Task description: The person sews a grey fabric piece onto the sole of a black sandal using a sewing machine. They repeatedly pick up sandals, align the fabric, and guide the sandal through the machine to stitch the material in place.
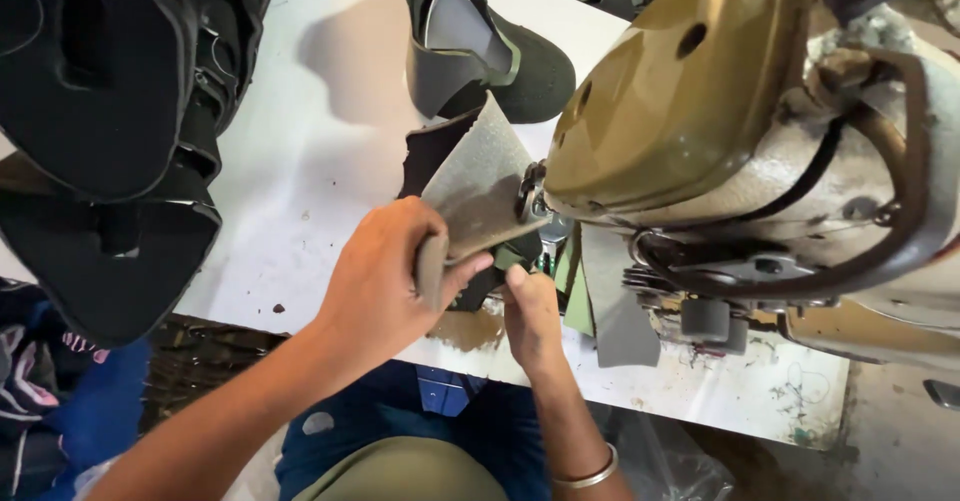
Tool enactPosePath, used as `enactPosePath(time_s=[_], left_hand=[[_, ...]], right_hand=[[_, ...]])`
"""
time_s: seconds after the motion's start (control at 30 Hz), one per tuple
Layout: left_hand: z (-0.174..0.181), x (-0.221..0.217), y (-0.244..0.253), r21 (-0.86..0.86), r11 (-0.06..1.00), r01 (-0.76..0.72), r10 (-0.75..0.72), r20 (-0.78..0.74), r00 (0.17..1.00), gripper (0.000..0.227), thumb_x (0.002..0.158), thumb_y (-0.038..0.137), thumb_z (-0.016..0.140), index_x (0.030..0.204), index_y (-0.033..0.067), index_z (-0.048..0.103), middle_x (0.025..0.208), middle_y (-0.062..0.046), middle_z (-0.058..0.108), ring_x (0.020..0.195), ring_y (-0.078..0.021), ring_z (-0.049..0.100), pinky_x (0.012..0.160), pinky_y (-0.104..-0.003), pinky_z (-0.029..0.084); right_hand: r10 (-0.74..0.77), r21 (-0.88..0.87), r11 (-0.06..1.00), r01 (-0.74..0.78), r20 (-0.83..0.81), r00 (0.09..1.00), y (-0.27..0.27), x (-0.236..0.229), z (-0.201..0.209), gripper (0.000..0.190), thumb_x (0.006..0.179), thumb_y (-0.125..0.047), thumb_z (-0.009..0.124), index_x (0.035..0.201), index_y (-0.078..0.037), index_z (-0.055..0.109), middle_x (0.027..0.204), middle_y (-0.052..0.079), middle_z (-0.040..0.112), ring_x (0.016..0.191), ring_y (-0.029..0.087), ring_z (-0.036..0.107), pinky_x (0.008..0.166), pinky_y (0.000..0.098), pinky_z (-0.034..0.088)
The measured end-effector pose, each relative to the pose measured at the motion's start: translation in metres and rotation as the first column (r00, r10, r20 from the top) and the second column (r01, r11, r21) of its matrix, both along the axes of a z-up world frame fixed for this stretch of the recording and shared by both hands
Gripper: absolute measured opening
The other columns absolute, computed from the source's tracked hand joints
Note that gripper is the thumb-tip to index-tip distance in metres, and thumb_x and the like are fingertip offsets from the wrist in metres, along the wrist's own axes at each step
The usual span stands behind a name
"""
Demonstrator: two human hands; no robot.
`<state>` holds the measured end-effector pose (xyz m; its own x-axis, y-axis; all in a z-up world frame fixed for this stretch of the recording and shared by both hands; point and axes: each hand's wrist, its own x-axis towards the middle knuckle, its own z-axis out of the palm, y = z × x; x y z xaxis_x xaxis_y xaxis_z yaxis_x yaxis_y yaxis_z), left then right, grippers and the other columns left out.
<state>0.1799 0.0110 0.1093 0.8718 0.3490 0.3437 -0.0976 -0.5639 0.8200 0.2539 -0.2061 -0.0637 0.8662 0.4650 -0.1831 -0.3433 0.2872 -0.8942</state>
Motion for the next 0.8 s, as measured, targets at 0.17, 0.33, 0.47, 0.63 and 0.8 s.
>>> enactPosePath(time_s=[0.17, 0.33, 0.47, 0.63, 0.8], left_hand=[[0.026, 0.004, 0.007, 0.15, 0.983, 0.106, -0.111, 0.021, 0.994, 0.036, 0.083, 0.019, 0.086, 0.111, 0.0098, 0.066, 0.095, -0.006, 0.068, 0.088, -0.0284, 0.065, 0.079, -0.041, 0.049], [0.038, -0.002, 0.0, 0.365, 0.915, 0.172, -0.217, 0.085, 0.973, 0.043, 0.069, 0.017, 0.081, 0.11, 0.0114, 0.069, 0.11, -0.007, 0.071, 0.11, -0.0274, 0.065, 0.099, -0.044, 0.046], [0.009, -0.008, -0.009, 0.273, 0.94, 0.207, -0.243, 0.108, 0.964, 0.041, 0.076, 0.013, 0.078, 0.116, 0.0078, 0.069, 0.124, -0.006, 0.072, 0.124, -0.0247, 0.065, 0.113, -0.045, 0.045], [-0.003, -0.004, -0.004, 0.261, 0.945, 0.199, -0.24, 0.137, 0.961, 0.036, 0.084, 0.011, 0.077, 0.119, 0.0077, 0.069, 0.125, -0.006, 0.071, 0.126, -0.0237, 0.065, 0.114, -0.044, 0.046], [-0.009, 0.01, 0.019, 0.305, 0.922, 0.24, -0.301, 0.168, 0.939, 0.033, 0.087, 0.011, 0.078, 0.119, 0.0092, 0.07, 0.125, -0.005, 0.072, 0.124, -0.0217, 0.066, 0.114, -0.043, 0.046]], right_hand=[[0.182, -0.119, 0.975, -0.19, -0.074, 0.98, 0.027, 0.015, 0.059, 0.035, 0.103, -0.032, 0.061, 0.118, -0.001, 0.069, 0.111, 0.006, 0.071, 0.098, 0.013, 0.065, 0.081, 0.0287, 0.049], [0.157, -0.061, 0.985, -0.164, -0.106, 0.982, 0.023, 0.011, 0.042, 0.036, 0.095, -0.032, 0.063, 0.12, -0.007, 0.068, 0.109, 0.002, 0.071, 0.096, 0.012, 0.066, 0.083, 0.0306, 0.052], [0.192, -0.032, 0.981, -0.19, 0.093, 0.977, 0.004, 0.009, -0.024, 0.029, 0.099, -0.021, 0.077, 0.106, 0.006, 0.07, 0.107, 0.011, 0.071, 0.098, 0.021, 0.066, 0.089, 0.0372, 0.054], [0.455, -0.365, 0.881, -0.3, 0.483, 0.748, 0.026, 0.0, 0.017, 0.045, 0.088, -0.024, 0.073, 0.126, -0.005, 0.061, 0.12, 0.005, 0.068, 0.112, 0.021, 0.065, 0.096, 0.0357, 0.054], [0.634, -0.465, 0.772, -0.434, 0.506, 0.586, 0.052, -0.011, 0.031, 0.044, 0.094, -0.026, 0.065, 0.131, -0.002, 0.066, 0.13, 0.01, 0.071, 0.126, 0.022, 0.067, 0.107, 0.0362, 0.053]])
